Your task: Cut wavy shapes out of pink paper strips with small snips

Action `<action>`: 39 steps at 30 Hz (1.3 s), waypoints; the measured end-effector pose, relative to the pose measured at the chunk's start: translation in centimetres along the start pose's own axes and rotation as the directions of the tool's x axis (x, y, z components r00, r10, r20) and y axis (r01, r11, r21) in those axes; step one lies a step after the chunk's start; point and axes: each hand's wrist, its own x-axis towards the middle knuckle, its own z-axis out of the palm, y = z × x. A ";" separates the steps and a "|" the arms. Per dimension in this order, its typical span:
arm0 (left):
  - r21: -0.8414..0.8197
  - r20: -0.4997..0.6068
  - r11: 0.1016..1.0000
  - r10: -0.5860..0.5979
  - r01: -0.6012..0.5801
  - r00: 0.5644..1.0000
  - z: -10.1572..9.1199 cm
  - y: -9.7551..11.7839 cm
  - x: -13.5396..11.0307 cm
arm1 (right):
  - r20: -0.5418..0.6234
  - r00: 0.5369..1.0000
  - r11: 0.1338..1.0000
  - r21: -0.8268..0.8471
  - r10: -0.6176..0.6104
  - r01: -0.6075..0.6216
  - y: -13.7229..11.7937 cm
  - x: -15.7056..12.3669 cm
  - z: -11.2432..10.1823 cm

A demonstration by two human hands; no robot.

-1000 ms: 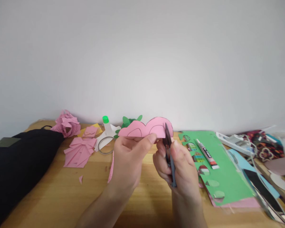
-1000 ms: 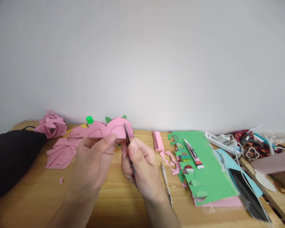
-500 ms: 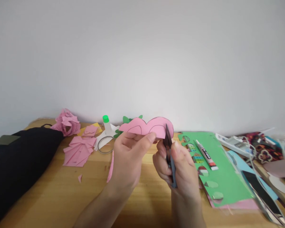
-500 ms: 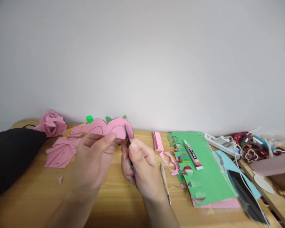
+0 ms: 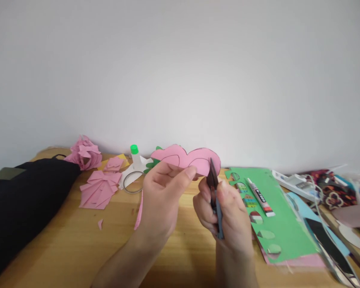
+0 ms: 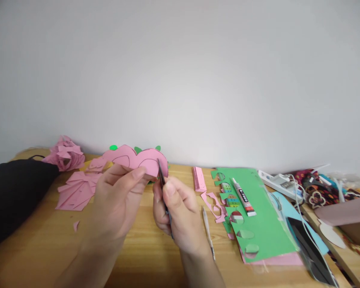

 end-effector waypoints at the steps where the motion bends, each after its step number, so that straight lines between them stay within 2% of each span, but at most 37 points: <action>1: 0.000 0.000 1.000 0.001 -0.001 1.000 0.0 0.0 0.0 | 0.000 1.000 1.000 0.000 0.002 -0.002 0.0 0.0 0.0; 21: -0.027 -0.034 1.000 0.013 -0.014 0.999 -0.1 0.3 0.4 | 0.029 0.999 1.000 -0.016 0.014 -0.013 -0.2 -0.1 -0.2; 39: -0.015 -0.013 0.999 0.043 -0.044 0.999 -0.2 0.2 0.4 | 0.043 0.999 1.000 0.015 0.010 -0.010 -0.3 -0.1 -0.2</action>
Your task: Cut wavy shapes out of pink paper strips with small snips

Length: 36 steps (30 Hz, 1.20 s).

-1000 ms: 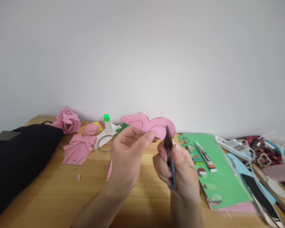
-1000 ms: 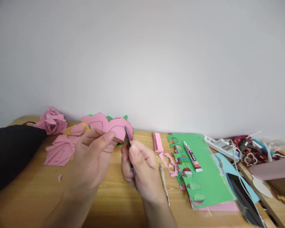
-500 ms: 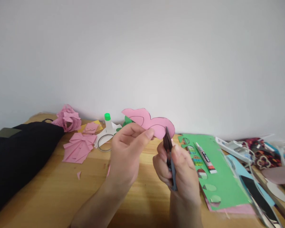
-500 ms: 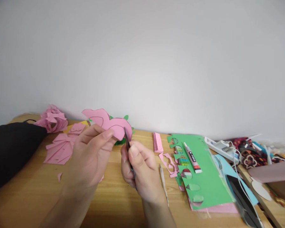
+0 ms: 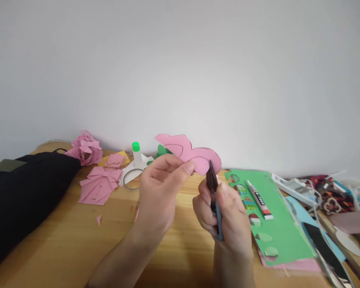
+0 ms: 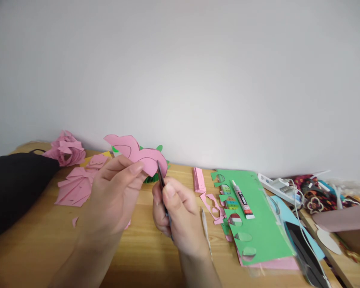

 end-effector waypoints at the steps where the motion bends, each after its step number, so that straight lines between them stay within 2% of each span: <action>1: -0.001 -0.001 1.000 0.000 0.000 1.000 0.0 0.0 0.0 | 0.004 1.000 1.000 0.004 -0.001 0.001 0.0 0.0 0.0; 36: -0.002 0.029 1.000 0.028 -0.028 0.999 0.0 -0.1 0.2 | 0.025 1.000 1.000 0.003 0.001 -0.001 0.0 -0.2 -0.3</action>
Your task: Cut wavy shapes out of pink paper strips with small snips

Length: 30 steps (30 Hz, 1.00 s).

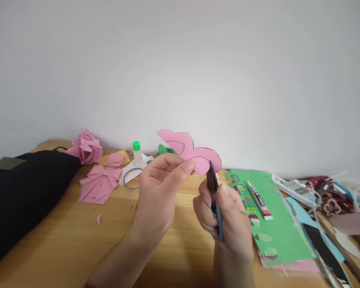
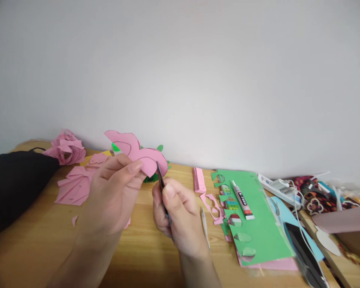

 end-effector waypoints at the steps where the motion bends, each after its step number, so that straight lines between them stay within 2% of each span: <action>1: 0.002 -0.002 1.000 -0.003 0.003 1.000 0.0 0.0 0.0 | -0.003 1.000 1.000 -0.002 0.004 -0.004 0.0 0.0 0.0; 14: -0.023 0.026 0.999 0.033 -0.033 0.999 -0.1 0.3 0.1 | 0.013 1.000 0.999 -0.046 0.028 -0.027 0.0 -0.1 -0.4; 30: -0.013 -0.001 1.000 0.023 -0.023 1.000 -0.1 0.6 0.2 | 0.029 0.998 0.993 -0.113 0.049 -0.045 -0.2 -0.2 -0.6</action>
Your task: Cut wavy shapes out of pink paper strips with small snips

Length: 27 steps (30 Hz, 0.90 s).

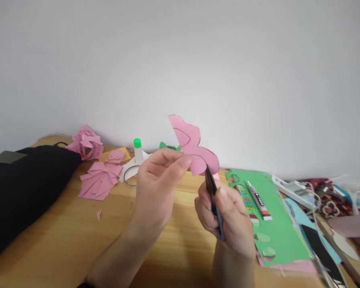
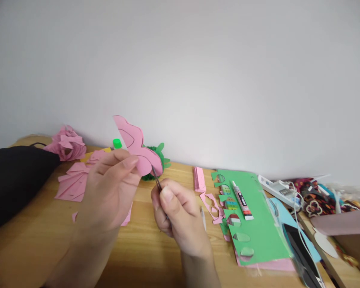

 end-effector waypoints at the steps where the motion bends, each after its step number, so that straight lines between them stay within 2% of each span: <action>1: 0.004 0.001 1.000 -0.001 0.001 1.000 0.0 0.0 0.0 | -0.001 1.000 1.000 -0.002 0.003 -0.003 0.0 0.0 0.0; 7: 0.079 0.010 0.997 0.010 -0.011 1.000 0.2 -0.4 -0.5 | -0.033 0.999 1.000 0.005 -0.016 0.017 0.0 0.1 0.1; 12: 0.245 0.129 0.964 0.071 -0.101 0.989 0.3 -0.5 -0.8 | -0.047 0.998 0.998 0.041 -0.041 0.043 0.2 0.1 0.3; 18: 0.303 0.114 0.948 0.066 -0.099 0.991 0.1 -0.3 -0.7 | -0.041 0.999 0.999 0.034 -0.031 0.033 -0.1 0.1 0.2; 22: 0.369 0.142 0.927 0.020 -0.071 0.990 -0.3 0.1 -0.6 | -0.030 0.999 0.999 0.028 -0.017 0.017 -0.3 0.1 0.1; 27: 0.361 0.182 0.930 0.006 -0.073 0.983 -0.7 0.2 -0.4 | -0.038 0.999 1.000 0.002 -0.002 0.002 -0.3 0.2 0.1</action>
